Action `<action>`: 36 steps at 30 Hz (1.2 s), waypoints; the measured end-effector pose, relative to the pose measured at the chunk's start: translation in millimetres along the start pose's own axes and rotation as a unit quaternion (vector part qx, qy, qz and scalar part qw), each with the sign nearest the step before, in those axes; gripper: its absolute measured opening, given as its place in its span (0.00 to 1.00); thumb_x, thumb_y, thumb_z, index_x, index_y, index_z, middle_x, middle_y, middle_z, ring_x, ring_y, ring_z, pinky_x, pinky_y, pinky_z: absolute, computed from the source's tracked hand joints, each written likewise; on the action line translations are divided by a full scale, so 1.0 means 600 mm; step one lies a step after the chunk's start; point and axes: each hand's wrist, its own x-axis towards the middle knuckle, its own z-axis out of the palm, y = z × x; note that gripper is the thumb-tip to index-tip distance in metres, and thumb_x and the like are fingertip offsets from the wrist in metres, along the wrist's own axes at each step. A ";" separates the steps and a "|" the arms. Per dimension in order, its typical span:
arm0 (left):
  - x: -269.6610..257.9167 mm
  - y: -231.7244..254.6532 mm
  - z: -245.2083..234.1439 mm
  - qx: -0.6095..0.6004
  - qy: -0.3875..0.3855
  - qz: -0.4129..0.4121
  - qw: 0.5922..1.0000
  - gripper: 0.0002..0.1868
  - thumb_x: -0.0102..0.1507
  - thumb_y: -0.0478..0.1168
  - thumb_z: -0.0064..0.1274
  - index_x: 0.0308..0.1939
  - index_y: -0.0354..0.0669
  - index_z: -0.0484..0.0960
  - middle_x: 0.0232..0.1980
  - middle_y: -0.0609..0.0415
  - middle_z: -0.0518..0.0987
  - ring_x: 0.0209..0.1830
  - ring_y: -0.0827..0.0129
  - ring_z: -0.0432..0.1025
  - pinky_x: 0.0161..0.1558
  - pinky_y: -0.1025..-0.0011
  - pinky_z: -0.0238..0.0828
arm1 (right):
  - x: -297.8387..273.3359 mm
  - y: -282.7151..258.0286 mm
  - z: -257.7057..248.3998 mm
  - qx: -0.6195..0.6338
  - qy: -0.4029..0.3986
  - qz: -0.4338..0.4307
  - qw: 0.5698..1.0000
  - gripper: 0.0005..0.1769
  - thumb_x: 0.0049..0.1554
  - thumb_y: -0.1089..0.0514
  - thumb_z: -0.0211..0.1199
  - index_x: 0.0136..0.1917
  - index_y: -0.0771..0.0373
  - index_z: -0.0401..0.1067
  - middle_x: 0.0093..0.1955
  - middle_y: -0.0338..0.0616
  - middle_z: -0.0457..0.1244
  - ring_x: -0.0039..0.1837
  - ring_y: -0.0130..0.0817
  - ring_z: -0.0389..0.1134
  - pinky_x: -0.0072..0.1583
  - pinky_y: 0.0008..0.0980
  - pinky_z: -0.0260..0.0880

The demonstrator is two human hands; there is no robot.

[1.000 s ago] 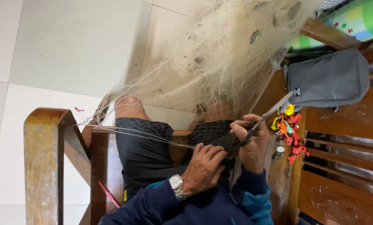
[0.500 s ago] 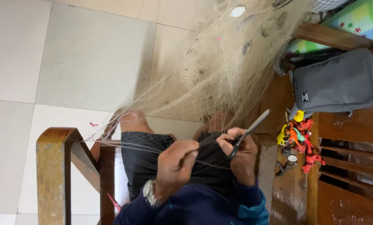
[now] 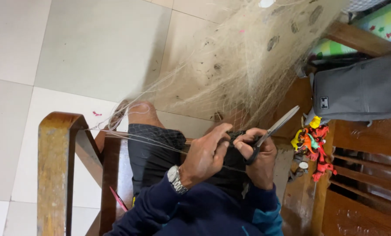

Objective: Trimming and repairing a fishing net using scissors

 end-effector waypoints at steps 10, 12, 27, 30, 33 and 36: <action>0.008 -0.001 -0.023 0.036 0.024 0.023 0.999 0.10 0.57 0.35 0.49 0.41 0.50 0.81 0.26 0.52 0.76 0.25 0.51 0.73 0.22 0.65 0.71 | -0.018 0.018 -0.003 -0.036 0.014 -0.024 0.999 0.18 0.41 0.75 0.65 0.45 0.70 0.64 0.32 0.53 0.64 0.39 0.33 0.67 0.47 0.30 0.66; 0.013 -0.002 -0.022 0.028 0.003 0.011 1.000 0.10 0.57 0.36 0.47 0.38 0.52 0.82 0.25 0.52 0.76 0.26 0.51 0.73 0.21 0.66 0.70 | -0.020 0.016 -0.003 -0.050 0.023 -0.026 0.998 0.18 0.41 0.75 0.65 0.45 0.70 0.64 0.32 0.53 0.64 0.39 0.34 0.67 0.47 0.30 0.66; 0.026 -0.005 0.012 -0.048 0.037 -0.039 0.997 0.04 0.55 0.35 0.54 0.31 0.48 0.83 0.24 0.50 0.75 0.23 0.54 0.74 0.21 0.71 0.71 | -0.027 0.048 0.009 -0.039 0.035 -0.044 0.998 0.20 0.41 0.71 0.69 0.47 0.68 0.66 0.37 0.44 0.63 0.41 0.25 0.61 0.47 0.27 0.66; 0.019 -0.005 0.012 -0.029 0.039 -0.029 0.998 0.04 0.54 0.36 0.55 0.30 0.52 0.82 0.26 0.51 0.75 0.26 0.55 0.74 0.22 0.69 0.71 | -0.032 0.006 0.014 -0.074 0.021 -0.022 0.997 0.22 0.42 0.70 0.68 0.50 0.70 0.66 0.38 0.49 0.66 0.41 0.29 0.65 0.47 0.31 0.67; 0.018 0.020 0.000 -0.005 0.032 0.011 0.999 0.05 0.58 0.36 0.48 0.30 0.41 0.79 0.27 0.56 0.75 0.24 0.71 0.68 0.29 0.72 0.64 | -0.045 -0.011 0.000 0.053 -0.005 0.007 0.999 0.22 0.48 0.65 0.58 0.56 0.69 0.59 0.40 0.58 0.64 0.45 0.41 0.66 0.54 0.35 0.65; 0.016 0.016 0.000 0.022 0.041 0.064 0.997 0.04 0.60 0.37 0.49 0.31 0.44 0.78 0.29 0.58 0.74 0.23 0.69 0.68 0.29 0.73 0.64 | -0.051 -0.020 -0.022 0.065 -0.014 -0.035 0.997 0.34 0.50 0.45 0.63 0.59 0.70 0.57 0.41 0.53 0.66 0.50 0.42 0.67 0.59 0.40 0.64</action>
